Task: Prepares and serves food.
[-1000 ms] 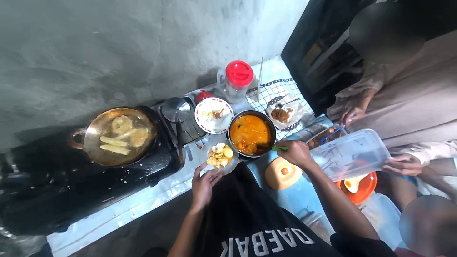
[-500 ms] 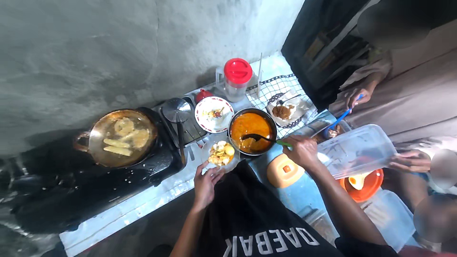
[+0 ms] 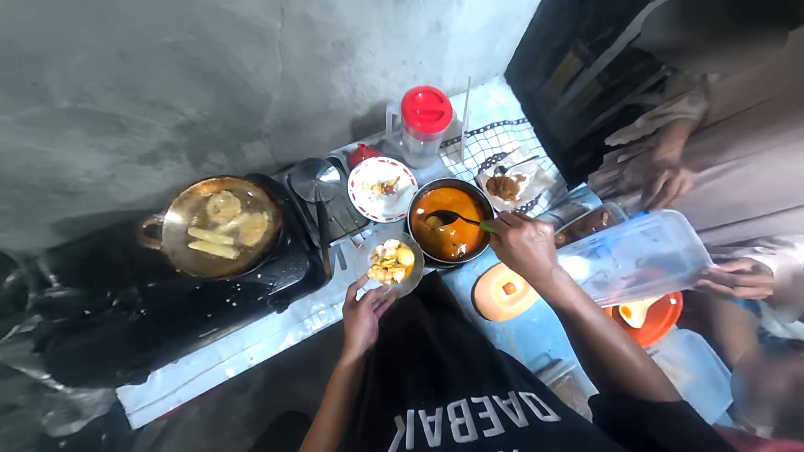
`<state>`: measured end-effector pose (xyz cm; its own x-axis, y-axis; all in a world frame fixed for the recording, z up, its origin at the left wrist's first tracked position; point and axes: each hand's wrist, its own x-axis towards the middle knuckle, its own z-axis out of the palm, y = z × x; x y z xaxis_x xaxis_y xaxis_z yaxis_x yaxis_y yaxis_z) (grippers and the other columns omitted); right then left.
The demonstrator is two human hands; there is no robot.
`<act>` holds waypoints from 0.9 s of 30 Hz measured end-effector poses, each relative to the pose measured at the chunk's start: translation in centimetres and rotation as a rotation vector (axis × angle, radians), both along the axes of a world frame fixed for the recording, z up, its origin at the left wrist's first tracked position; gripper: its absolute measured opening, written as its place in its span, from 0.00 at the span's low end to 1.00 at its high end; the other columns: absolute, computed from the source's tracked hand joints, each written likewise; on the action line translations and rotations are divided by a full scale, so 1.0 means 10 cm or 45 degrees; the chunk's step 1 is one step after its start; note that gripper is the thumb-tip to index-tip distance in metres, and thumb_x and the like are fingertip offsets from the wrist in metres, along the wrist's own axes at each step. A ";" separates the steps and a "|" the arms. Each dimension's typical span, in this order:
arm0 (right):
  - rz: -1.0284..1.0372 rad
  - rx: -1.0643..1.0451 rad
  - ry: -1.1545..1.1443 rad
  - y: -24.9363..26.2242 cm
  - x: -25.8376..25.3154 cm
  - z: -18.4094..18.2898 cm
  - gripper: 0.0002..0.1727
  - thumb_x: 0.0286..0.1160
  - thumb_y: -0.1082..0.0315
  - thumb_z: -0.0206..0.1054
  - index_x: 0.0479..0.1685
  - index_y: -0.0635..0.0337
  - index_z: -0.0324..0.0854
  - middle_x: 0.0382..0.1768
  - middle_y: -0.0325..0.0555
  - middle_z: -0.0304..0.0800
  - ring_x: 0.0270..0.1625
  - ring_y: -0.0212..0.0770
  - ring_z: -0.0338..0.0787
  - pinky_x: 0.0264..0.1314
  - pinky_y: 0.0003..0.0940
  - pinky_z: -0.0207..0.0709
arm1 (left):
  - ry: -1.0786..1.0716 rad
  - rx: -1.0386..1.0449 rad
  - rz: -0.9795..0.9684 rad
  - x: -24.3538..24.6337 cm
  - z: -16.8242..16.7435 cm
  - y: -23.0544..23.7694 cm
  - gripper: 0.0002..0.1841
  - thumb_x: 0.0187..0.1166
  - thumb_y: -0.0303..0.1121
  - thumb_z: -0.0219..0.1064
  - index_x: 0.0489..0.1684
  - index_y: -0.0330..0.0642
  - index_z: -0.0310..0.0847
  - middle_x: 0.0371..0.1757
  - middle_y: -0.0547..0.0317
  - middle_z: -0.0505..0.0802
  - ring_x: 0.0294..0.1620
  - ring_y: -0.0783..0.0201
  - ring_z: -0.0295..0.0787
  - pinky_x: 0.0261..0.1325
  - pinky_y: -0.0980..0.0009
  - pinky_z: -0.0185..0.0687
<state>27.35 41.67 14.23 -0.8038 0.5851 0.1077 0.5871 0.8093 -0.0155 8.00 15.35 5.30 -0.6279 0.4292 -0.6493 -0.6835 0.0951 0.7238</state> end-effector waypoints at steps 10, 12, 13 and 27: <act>-0.053 -0.097 0.018 -0.40 -0.01 -0.52 0.08 0.74 0.70 0.69 0.46 0.52 0.92 0.42 0.46 0.91 0.39 0.51 0.92 0.26 0.47 0.82 | -0.030 -0.019 0.005 0.01 -0.07 -0.01 0.22 0.84 0.20 0.56 0.78 0.35 0.65 0.48 0.34 0.93 0.44 0.43 0.96 0.51 0.50 0.94; -0.076 -0.131 0.009 -0.38 0.01 -0.58 0.07 0.72 0.71 0.71 0.45 0.53 0.92 0.42 0.46 0.92 0.40 0.52 0.93 0.27 0.49 0.83 | -0.035 -0.020 -0.006 0.01 -0.05 0.01 0.22 0.84 0.21 0.56 0.78 0.36 0.65 0.48 0.35 0.93 0.44 0.43 0.96 0.52 0.50 0.94; -0.097 -0.172 -0.009 -0.37 0.01 -0.59 0.08 0.71 0.70 0.72 0.44 0.53 0.92 0.43 0.46 0.92 0.40 0.52 0.93 0.28 0.51 0.83 | -0.037 -0.019 -0.006 0.02 -0.04 0.02 0.22 0.84 0.20 0.57 0.78 0.35 0.65 0.48 0.35 0.92 0.43 0.43 0.96 0.51 0.50 0.94; -0.458 -0.826 -0.156 0.33 0.28 -0.50 0.11 0.70 0.51 0.76 0.48 0.36 0.96 0.42 0.42 0.98 0.48 0.53 0.94 0.50 0.70 0.81 | -0.020 -0.024 -0.003 -0.02 -0.05 -0.02 0.23 0.84 0.20 0.57 0.79 0.34 0.64 0.49 0.32 0.92 0.44 0.41 0.96 0.50 0.49 0.95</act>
